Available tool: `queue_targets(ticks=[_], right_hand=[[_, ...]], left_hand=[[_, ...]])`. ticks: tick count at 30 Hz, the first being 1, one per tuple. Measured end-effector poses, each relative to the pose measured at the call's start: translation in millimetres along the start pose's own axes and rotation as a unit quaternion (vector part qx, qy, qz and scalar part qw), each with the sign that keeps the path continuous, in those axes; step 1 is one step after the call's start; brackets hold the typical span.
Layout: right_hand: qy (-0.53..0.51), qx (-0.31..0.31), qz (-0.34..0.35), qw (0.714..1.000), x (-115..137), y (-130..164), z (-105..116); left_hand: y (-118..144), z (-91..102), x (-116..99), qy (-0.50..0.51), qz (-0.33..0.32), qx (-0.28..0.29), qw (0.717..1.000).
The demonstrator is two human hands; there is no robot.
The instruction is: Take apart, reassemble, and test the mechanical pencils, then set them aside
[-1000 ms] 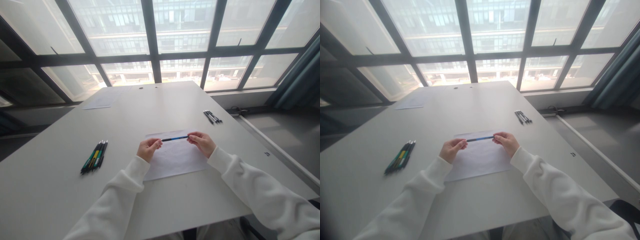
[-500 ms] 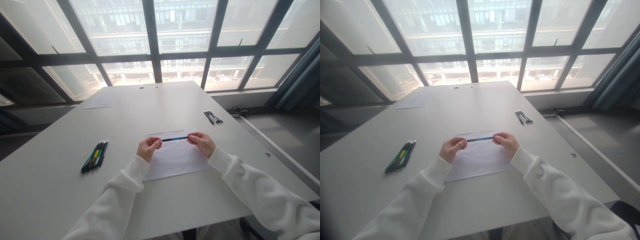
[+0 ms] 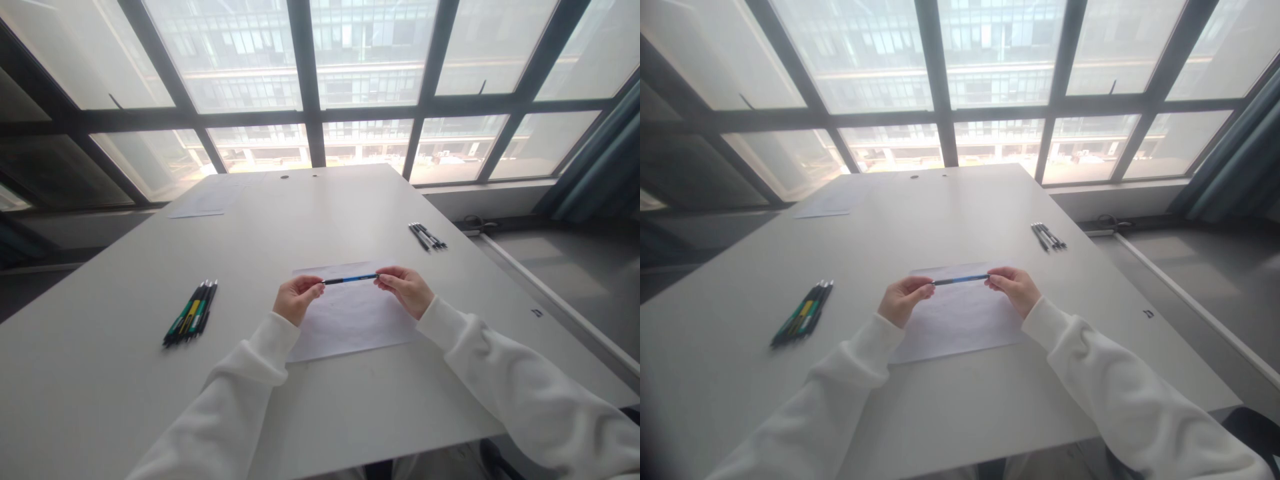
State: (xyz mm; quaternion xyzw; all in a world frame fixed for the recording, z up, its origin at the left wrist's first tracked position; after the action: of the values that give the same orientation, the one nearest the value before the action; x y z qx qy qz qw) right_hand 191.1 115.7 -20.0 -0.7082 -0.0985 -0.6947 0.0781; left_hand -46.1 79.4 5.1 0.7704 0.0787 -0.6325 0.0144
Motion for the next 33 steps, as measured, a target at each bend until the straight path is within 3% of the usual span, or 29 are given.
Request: queue_targets(ticks=[18,33], right_hand=[[0.032,-0.006,0.003,0.999,-3.3,-1.8,2.8],[0.057,-0.016,0.041,0.997,2.3,-2.3,5.2]], left_hand=[[-0.2,-1.9,-6.0,-0.021,-0.031,0.008,0.999],[-0.3,-0.6,-3.5,-0.035,-0.013,0.005,0.999]])
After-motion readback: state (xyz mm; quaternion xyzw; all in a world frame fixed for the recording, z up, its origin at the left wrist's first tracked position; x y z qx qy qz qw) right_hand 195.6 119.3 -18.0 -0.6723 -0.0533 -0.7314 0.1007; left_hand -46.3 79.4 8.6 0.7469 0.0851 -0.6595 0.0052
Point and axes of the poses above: each hand's wrist, its own y-axis away from the middle knuckle, its own z-axis out of the back of the hand, x = y × z, the point moved 10 cm from there along -y, towards the middle knuckle, and after that the axes turned 15 degrees about y, right-handed, at the moved point
